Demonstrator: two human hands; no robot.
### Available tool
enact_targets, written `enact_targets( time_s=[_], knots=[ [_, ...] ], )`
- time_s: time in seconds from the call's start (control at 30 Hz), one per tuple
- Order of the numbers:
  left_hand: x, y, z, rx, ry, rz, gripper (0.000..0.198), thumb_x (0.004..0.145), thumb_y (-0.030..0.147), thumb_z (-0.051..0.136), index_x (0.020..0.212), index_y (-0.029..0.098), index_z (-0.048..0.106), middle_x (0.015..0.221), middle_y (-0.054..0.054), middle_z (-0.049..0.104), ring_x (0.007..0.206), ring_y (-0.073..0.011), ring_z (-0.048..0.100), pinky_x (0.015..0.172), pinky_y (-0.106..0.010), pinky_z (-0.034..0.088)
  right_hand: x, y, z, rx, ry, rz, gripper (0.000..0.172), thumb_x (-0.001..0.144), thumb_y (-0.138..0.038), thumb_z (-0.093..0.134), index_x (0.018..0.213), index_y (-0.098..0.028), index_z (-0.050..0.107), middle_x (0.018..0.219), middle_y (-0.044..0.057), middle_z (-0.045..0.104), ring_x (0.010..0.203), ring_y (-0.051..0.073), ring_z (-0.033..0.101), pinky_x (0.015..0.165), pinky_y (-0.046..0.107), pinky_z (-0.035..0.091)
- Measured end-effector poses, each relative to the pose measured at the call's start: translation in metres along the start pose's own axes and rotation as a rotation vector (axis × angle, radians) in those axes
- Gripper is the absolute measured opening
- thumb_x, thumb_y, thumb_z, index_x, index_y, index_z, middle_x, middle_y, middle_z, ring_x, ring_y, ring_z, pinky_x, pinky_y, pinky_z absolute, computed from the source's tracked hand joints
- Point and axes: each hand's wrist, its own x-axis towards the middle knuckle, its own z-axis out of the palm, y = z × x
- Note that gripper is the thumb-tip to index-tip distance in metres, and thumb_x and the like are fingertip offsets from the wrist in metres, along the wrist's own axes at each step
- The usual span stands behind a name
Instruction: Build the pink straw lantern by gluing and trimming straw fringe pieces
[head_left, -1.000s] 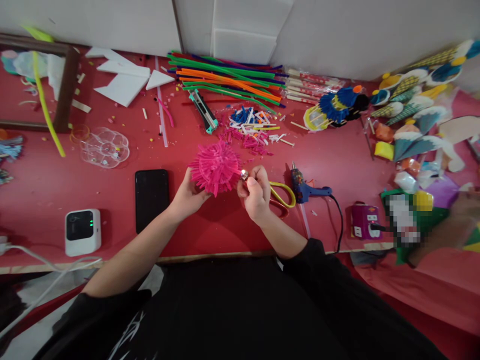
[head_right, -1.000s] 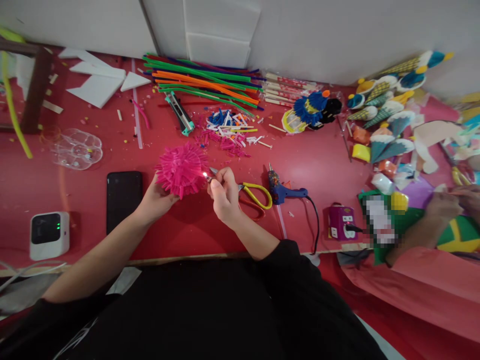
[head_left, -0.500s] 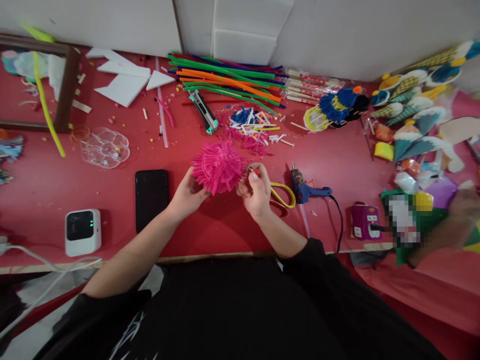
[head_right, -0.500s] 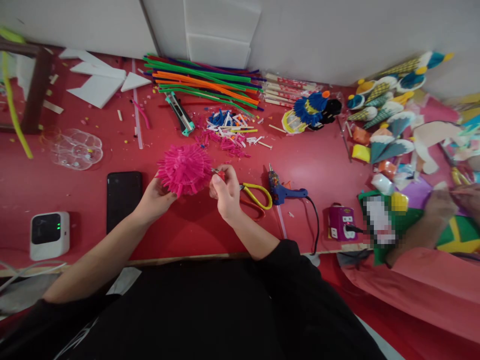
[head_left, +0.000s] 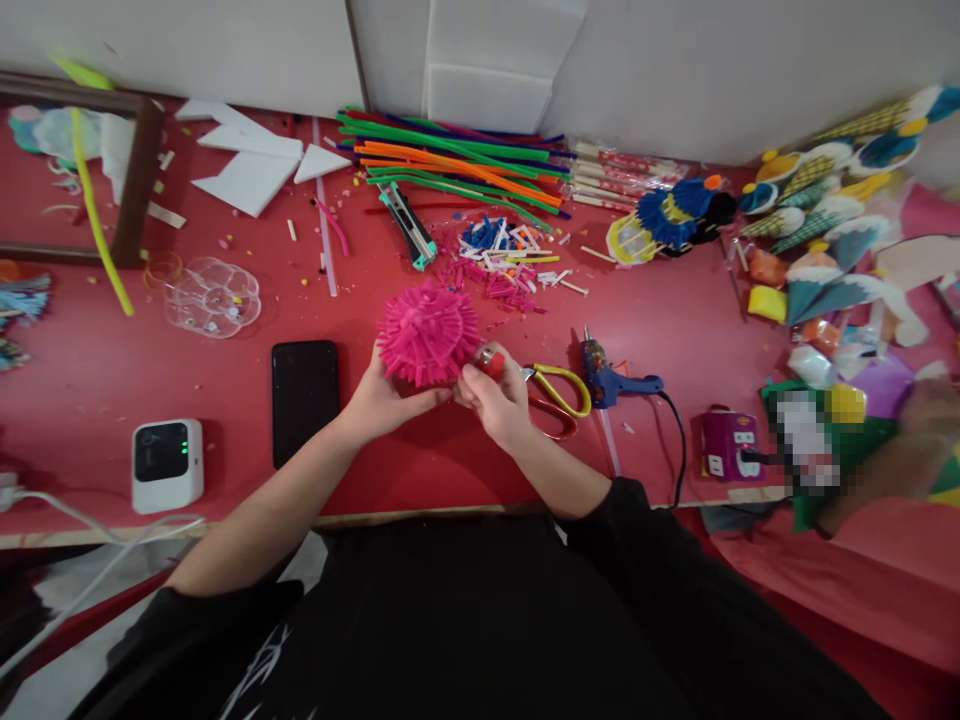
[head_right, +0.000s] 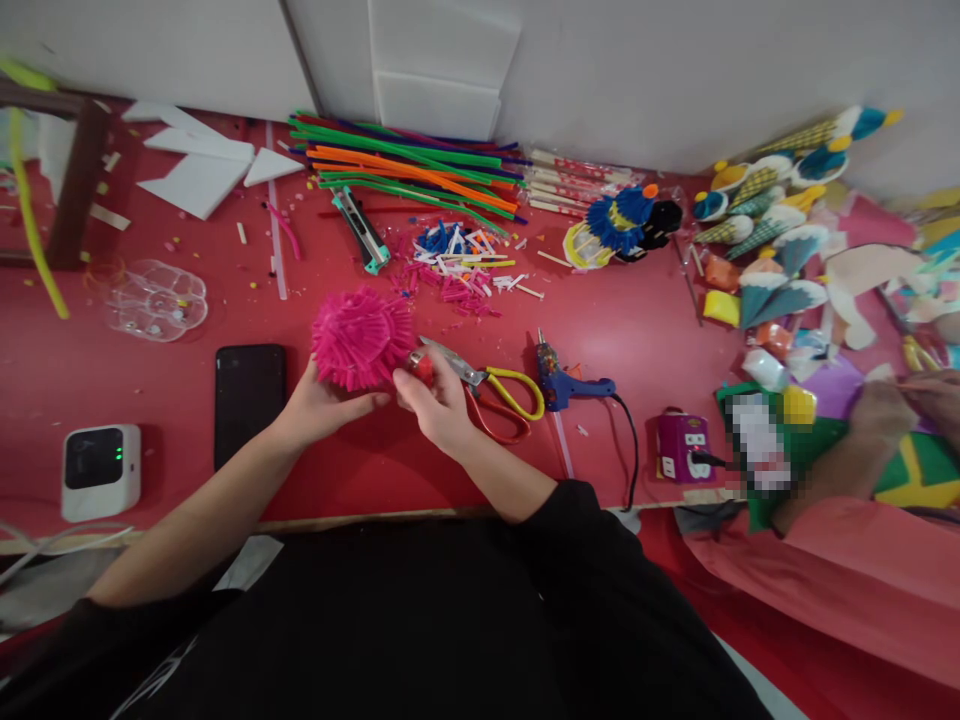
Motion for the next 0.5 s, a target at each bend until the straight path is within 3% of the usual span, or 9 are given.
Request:
enact_targets(
  time_s=[0.13, 0.3, 0.4, 0.5],
  knots=[
    [0.003, 0.007, 0.006, 0.055, 0.061, 0.047, 0.07, 0.049, 0.055, 0.099, 0.098, 0.02, 0.063, 0.098, -0.009, 0.075, 0.104, -0.0302, 0.074, 0.102, -0.05, 0.062, -0.002, -0.01, -0.006, -0.104, -0.15, -0.052, 0.022, 0.085, -0.036, 0.073, 0.089, -0.026, 0.053, 0.068, -0.007, 0.056, 0.055, 0.008, 0.046, 0.052, 0.024, 0.037],
    [0.0, 0.011, 0.004, 0.069, 0.071, 0.015, 0.065, 0.05, 0.056, 0.099, 0.091, 0.017, 0.067, 0.089, -0.008, 0.074, 0.088, -0.0273, 0.074, 0.094, -0.049, 0.065, 0.002, -0.023, -0.015, -0.198, -0.358, -0.107, 0.01, 0.083, -0.033, 0.069, 0.087, -0.023, 0.068, 0.074, -0.001, 0.068, 0.061, 0.012, 0.056, 0.057, 0.028, 0.044],
    [-0.002, 0.011, 0.003, 0.066, 0.082, 0.03, 0.062, 0.055, 0.052, 0.098, 0.096, 0.017, 0.068, 0.094, -0.008, 0.074, 0.091, -0.0263, 0.073, 0.096, -0.047, 0.063, 0.002, -0.022, -0.021, -0.185, -0.372, -0.151, 0.02, 0.082, -0.043, 0.067, 0.08, -0.024, 0.069, 0.067, -0.001, 0.063, 0.057, 0.013, 0.053, 0.058, 0.031, 0.044],
    [-0.002, 0.007, 0.003, 0.064, 0.081, 0.041, 0.055, 0.059, 0.047, 0.098, 0.095, 0.017, 0.069, 0.092, -0.007, 0.073, 0.089, -0.026, 0.072, 0.09, -0.046, 0.064, 0.001, -0.018, -0.024, -0.134, -0.264, -0.176, 0.037, 0.083, -0.06, 0.065, 0.076, -0.024, 0.067, 0.063, -0.001, 0.057, 0.053, 0.013, 0.047, 0.053, 0.031, 0.037]
  ],
)
